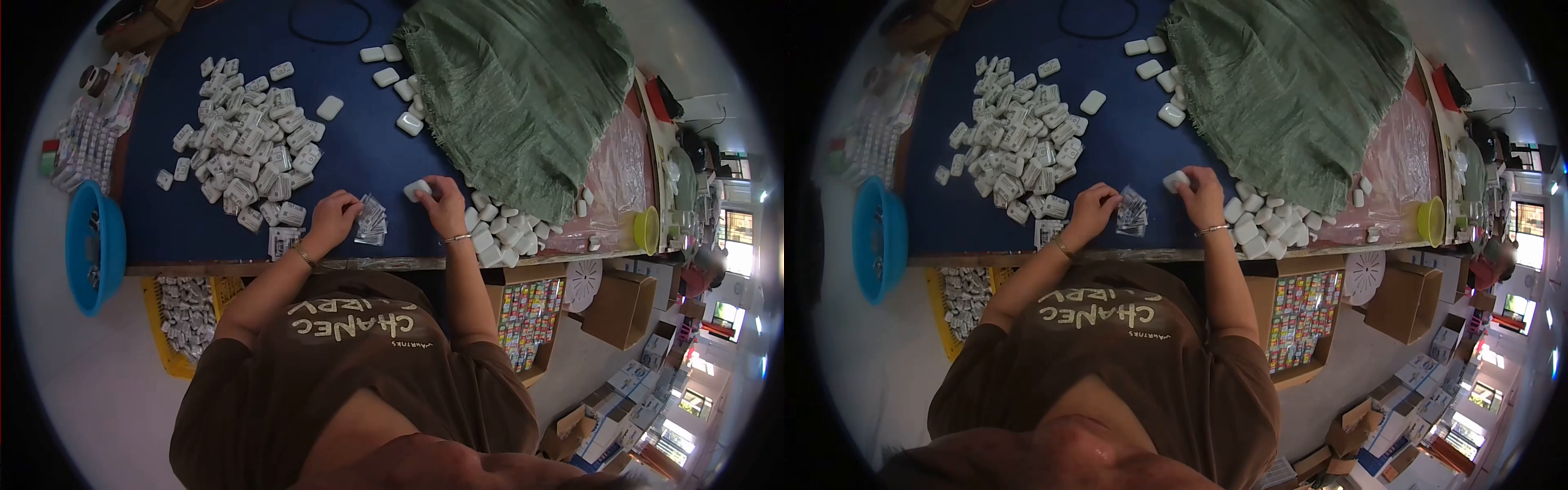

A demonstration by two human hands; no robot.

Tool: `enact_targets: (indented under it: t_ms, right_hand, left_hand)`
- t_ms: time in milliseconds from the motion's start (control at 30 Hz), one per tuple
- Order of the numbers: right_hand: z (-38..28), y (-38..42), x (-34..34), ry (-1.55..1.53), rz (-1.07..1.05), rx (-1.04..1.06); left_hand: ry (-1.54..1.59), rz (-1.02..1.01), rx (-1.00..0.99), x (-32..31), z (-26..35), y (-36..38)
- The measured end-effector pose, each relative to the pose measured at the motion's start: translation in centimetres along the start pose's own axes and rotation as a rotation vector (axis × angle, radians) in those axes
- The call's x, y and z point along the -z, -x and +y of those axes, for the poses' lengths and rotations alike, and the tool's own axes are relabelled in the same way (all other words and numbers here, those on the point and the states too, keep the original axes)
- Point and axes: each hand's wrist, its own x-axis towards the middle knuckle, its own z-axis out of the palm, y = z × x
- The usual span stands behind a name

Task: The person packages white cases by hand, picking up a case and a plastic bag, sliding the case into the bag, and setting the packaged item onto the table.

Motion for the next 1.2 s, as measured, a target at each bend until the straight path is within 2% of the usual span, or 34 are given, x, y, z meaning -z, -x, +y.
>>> enact_targets:
  t_ms: [33,67,100,133,167,200,267,333,367,433,533,667,733,833,967,1067,1100,1133,1200]
  right_hand:
    - [-1.5,0.5,0.0,-0.005,-0.004,-0.001]
    - [-3.1,1.0,0.0,-0.383,-0.208,-0.143]
    - [-4.1,1.5,-0.3,-0.761,-0.409,-0.283]
    - [-4.8,1.9,-0.9,-0.764,-0.407,-0.282]
    - [-5.3,2.2,-1.5,-0.797,-0.397,-0.108]
    - [-5.7,2.4,-2.1,-0.825,-0.385,0.066]
    - [-6.2,2.5,-2.7,-0.831,-0.388,0.115]
    - [-7.4,2.7,-2.6,-0.440,-0.228,0.169]
    - [-8.0,2.9,-2.4,-0.438,-0.230,0.171]
    - [-9.0,3.1,-2.2,-0.265,-0.138,0.196]
    - [-9.2,3.2,-2.0,-0.187,-0.106,0.211]
    - [-8.7,2.6,-0.9,-0.167,-0.164,0.112]
    - [-8.7,1.9,-0.2,-0.185,-0.014,0.274]
    - [-9.2,0.8,0.5,-0.246,0.033,0.288]
    - [-9.2,0.2,0.4,-0.269,-0.011,0.265]
    - [-9.1,0.0,0.5,-0.219,-0.075,0.327]
    - [-8.9,-0.2,0.4,-0.145,-0.071,0.423]
    - [-8.7,-0.2,0.4,-0.069,-0.065,0.518]
    - [-8.6,-0.1,0.1,-0.110,-0.055,0.461]
  left_hand:
    - [0.343,-0.106,0.190,0.2,-0.8,-0.2]
    - [0.685,-0.213,0.380,0.3,-1.4,-0.2]
    - [0.681,-0.215,0.382,0.5,-1.5,0.0]
    - [0.915,-0.220,0.449,0.9,-1.4,0.1]
    - [1.150,-0.223,0.514,1.1,-1.3,0.3]
    - [1.148,-0.224,0.514,1.4,-1.0,0.3]
    - [1.347,-0.257,0.475,2.0,-0.5,0.4]
    - [1.420,-0.249,0.482,2.6,0.4,0.4]
    - [1.491,-0.241,0.489,2.7,0.7,0.3]
    - [1.466,-0.236,0.464,2.7,0.6,0.3]
    - [1.354,-0.206,0.440,3.0,1.2,0.3]
    - [1.170,-0.138,0.429,3.1,0.9,0.2]
    - [1.143,-0.136,0.413,3.4,0.6,0.3]
    - [1.114,-0.136,0.400,3.4,0.5,0.3]
    - [1.049,-0.152,0.369,3.5,0.7,0.2]
    - [1.025,-0.159,0.340,3.5,0.8,0.3]
    - [1.026,-0.162,0.340,3.4,0.7,0.3]
    - [0.950,-0.144,0.268,3.2,0.6,0.4]
    - [0.873,-0.128,0.199,2.9,0.5,0.4]
